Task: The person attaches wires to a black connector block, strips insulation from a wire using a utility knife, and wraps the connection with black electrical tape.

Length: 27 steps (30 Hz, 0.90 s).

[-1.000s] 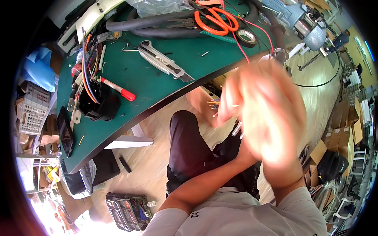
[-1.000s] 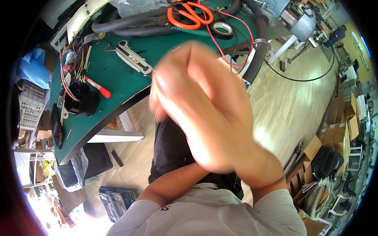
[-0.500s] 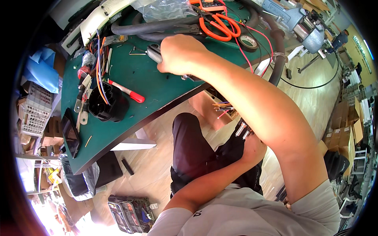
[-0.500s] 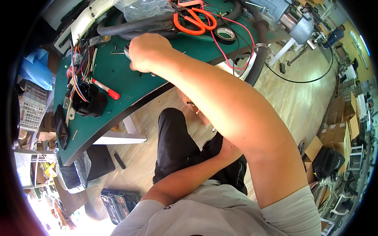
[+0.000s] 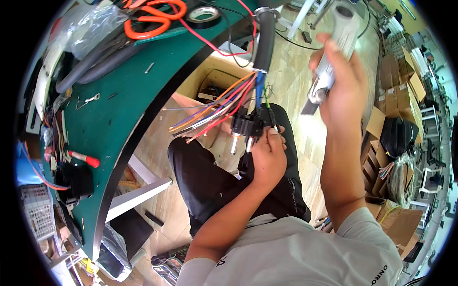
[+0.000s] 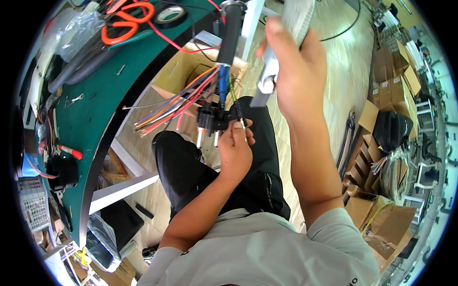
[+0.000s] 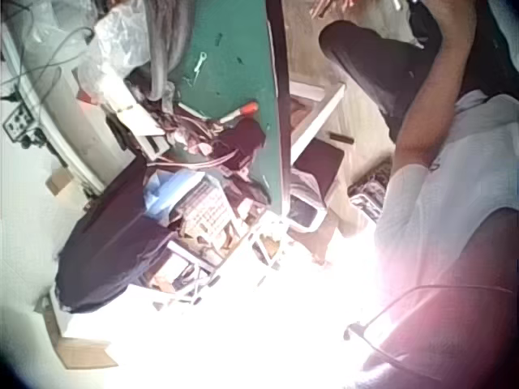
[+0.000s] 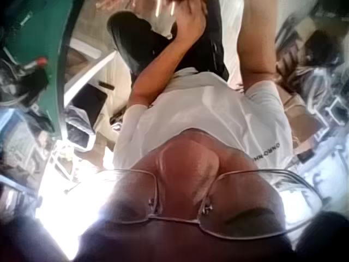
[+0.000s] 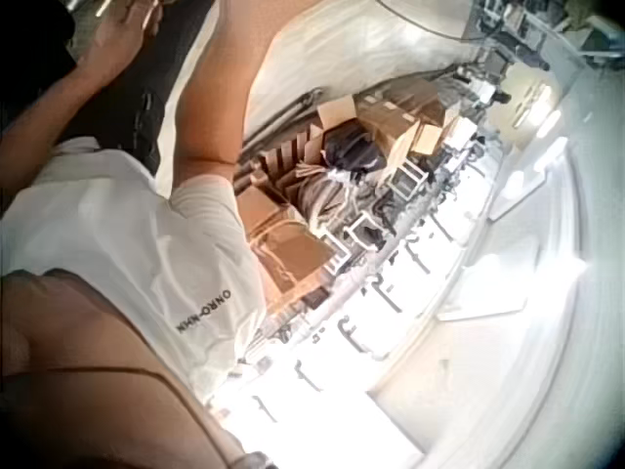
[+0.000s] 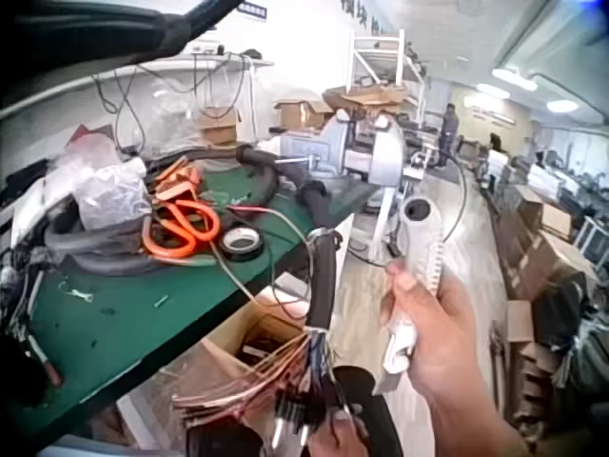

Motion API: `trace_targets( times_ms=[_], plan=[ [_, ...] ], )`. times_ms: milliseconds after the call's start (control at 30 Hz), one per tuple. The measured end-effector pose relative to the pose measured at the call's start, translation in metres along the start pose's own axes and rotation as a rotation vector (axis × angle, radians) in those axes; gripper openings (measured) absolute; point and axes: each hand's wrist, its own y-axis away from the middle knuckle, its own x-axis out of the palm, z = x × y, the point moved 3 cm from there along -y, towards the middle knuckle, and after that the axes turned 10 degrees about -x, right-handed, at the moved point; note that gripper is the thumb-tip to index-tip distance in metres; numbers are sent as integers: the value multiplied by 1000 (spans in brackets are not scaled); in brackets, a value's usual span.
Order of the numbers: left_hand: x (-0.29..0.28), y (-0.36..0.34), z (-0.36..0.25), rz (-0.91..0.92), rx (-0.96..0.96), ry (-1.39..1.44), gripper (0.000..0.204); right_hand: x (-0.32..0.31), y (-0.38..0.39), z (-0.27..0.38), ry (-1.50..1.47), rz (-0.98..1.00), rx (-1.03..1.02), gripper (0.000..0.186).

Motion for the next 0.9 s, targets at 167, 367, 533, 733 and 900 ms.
trace_targets(
  times_ms=[167,367,533,733,900],
  plan=[
    [-4,-4,9,34,-42,48,38,-29,33,-50,-103,-117,151,31],
    [-1,-2,5,-5,9,-22,34,-8,46,-75,-194,-106,157,33],
    [0,-1,6,-42,5,-11,38,-2,46,-83,-204,-64,163,34],
    [2,1,1,-42,2,-67,38,3,49,-86,-228,-40,189,34],
    [-1,0,1,-37,34,-97,38,6,49,-84,-195,-34,188,35]
  ],
)
